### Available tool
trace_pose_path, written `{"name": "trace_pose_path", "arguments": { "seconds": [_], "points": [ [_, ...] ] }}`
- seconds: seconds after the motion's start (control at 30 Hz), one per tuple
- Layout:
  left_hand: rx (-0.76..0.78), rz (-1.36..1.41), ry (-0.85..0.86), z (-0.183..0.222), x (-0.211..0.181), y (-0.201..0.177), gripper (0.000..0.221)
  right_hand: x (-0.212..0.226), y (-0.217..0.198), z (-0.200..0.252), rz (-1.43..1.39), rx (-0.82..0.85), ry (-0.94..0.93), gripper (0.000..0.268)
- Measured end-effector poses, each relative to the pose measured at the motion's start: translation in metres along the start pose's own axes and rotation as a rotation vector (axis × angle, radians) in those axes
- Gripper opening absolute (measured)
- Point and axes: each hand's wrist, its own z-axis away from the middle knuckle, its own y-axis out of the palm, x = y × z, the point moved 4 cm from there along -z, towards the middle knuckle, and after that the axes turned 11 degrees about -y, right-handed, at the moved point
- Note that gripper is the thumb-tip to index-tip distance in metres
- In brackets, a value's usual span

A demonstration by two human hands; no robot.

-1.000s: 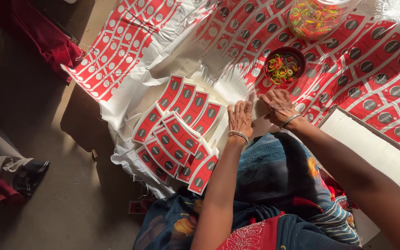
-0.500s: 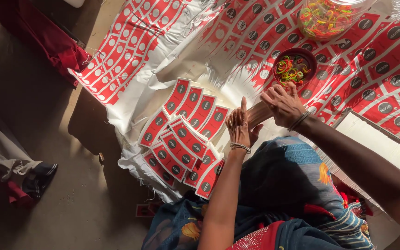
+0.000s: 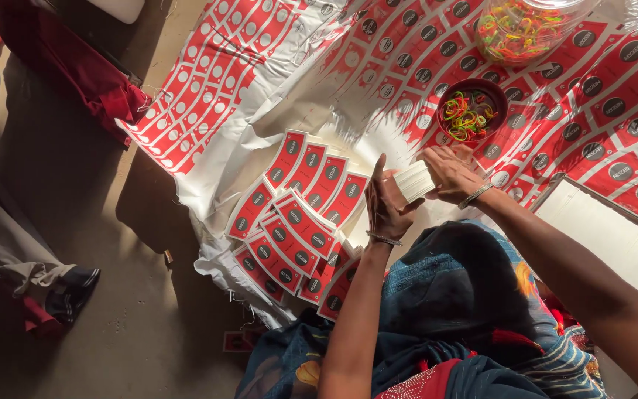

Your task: The person gathers red and white paper labels by hand, stacking them into a pile and aligning the edges. They then sort through the labels, picking up individual pieces and small groups to organize them into separate stacks on the floor.

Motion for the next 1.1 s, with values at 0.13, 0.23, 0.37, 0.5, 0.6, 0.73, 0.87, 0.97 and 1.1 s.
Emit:
{"name": "trace_pose_path", "arguments": {
  "seconds": [0.13, 0.23, 0.37, 0.5, 0.6, 0.73, 0.87, 0.97, 1.1],
  "points": [
    [0.048, -0.202, -0.087, 0.022, 0.032, 0.012, 0.124, 0.012, -0.004, 0.015, 0.458, 0.008, -0.058, 0.064],
    [0.053, -0.340, -0.101, 0.018, 0.045, 0.030, 0.126, -0.009, 0.012, 0.005, 0.517, 0.161, 0.021, 0.058],
    [0.046, -0.115, -0.142, 0.015, 0.041, 0.024, 0.115, -0.050, 0.030, 0.014, 0.316, 0.050, -0.063, 0.072],
    [0.035, 0.085, -0.034, 0.021, 0.006, 0.005, 0.112, -0.054, 0.040, 0.012, -0.038, -0.164, -0.209, 0.115],
    [0.079, -0.065, -0.028, 0.006, -0.002, 0.010, 0.123, -0.048, 0.046, 0.008, -0.022, 0.117, 0.255, 0.118],
    [0.067, 0.007, -0.033, 0.009, -0.003, 0.010, 0.128, -0.025, 0.036, 0.000, -0.091, 0.007, 0.131, 0.101],
    [-0.003, 0.630, -0.302, 0.030, 0.024, 0.000, 0.110, -0.013, 0.017, 0.012, 0.146, 0.008, 0.018, 0.074],
    [-0.135, 1.078, -0.606, 0.053, 0.055, 0.020, 0.084, -0.007, 0.022, 0.011, 0.367, 0.113, 0.053, 0.078],
    [-0.245, 1.102, -0.618, 0.043, 0.061, 0.045, 0.072, -0.002, 0.015, -0.001, 0.499, 0.201, 0.080, 0.095]
  ]
}}
